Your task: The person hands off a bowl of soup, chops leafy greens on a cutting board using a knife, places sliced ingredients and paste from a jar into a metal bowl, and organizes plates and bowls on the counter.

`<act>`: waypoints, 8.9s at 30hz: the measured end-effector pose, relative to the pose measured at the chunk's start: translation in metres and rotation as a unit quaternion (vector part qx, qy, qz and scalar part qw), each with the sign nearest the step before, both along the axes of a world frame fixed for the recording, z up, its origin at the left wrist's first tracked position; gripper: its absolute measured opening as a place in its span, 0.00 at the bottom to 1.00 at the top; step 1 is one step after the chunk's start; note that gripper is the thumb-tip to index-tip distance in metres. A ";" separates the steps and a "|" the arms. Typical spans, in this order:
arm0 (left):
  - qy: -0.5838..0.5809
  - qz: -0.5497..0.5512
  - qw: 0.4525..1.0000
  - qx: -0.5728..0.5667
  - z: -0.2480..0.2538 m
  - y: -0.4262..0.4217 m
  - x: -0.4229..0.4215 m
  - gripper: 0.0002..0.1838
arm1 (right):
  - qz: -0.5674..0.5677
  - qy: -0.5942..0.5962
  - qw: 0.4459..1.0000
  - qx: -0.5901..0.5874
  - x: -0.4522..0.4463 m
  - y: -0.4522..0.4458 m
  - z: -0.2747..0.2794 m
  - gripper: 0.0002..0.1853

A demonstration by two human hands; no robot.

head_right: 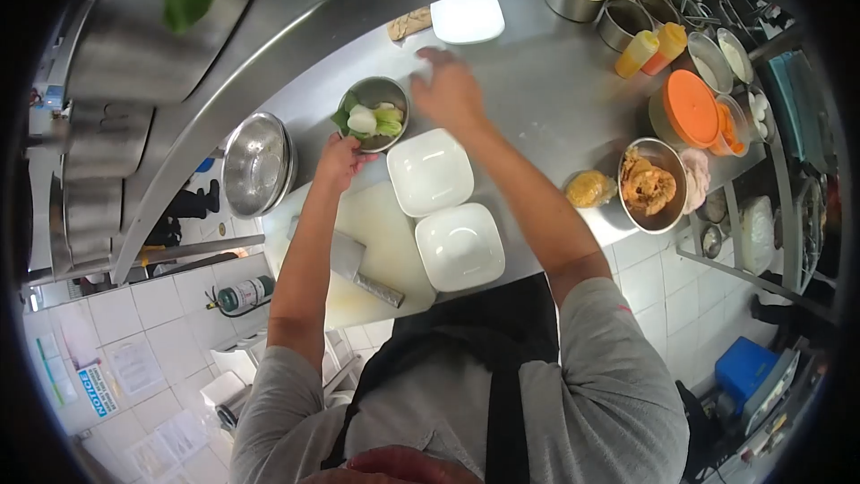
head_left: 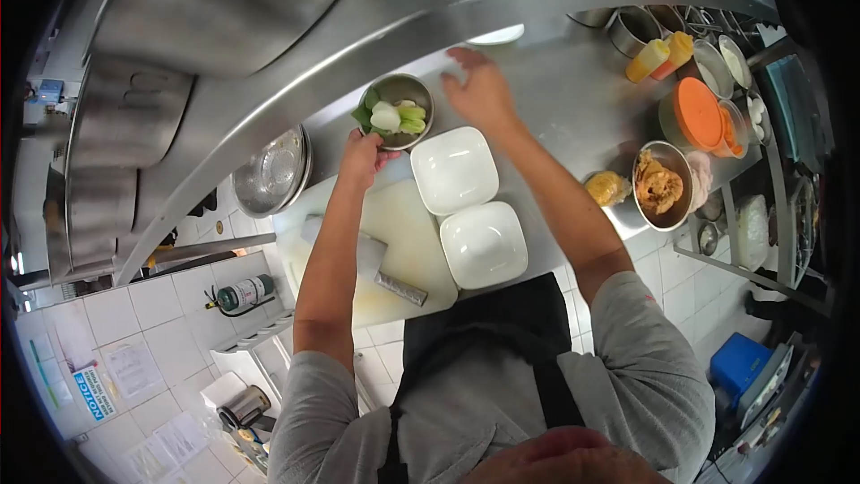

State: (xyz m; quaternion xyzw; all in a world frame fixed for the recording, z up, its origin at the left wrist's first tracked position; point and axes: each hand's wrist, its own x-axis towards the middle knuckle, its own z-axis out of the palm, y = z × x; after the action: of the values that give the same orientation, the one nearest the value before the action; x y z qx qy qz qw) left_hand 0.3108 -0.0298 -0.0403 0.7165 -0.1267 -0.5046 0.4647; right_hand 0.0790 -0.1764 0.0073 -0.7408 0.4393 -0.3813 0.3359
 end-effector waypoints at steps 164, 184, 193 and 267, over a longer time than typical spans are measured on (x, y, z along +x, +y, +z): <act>-0.137 -0.352 0.822 -0.425 -0.012 -0.014 -0.340 0.35 | 0.132 0.201 0.970 -0.040 -0.225 0.110 0.155 0.22; -0.156 0.226 0.958 -0.085 0.073 0.405 -0.028 0.15 | 0.134 0.307 0.934 -0.124 0.014 0.129 0.013 0.35; -0.531 0.105 0.838 0.070 0.092 0.381 0.016 0.15 | 0.372 0.313 0.873 -0.047 0.052 0.327 -0.026 0.29; -0.224 0.210 0.937 -0.164 0.070 0.326 0.010 0.09 | 0.400 0.350 0.843 -0.083 0.148 0.305 -0.004 0.27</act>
State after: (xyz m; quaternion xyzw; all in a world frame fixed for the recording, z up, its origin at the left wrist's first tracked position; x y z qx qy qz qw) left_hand 0.3211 0.2961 0.0299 0.7353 -0.1556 -0.1942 0.6304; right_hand 0.2267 0.1285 0.0036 -0.9617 0.1594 0.0361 0.2199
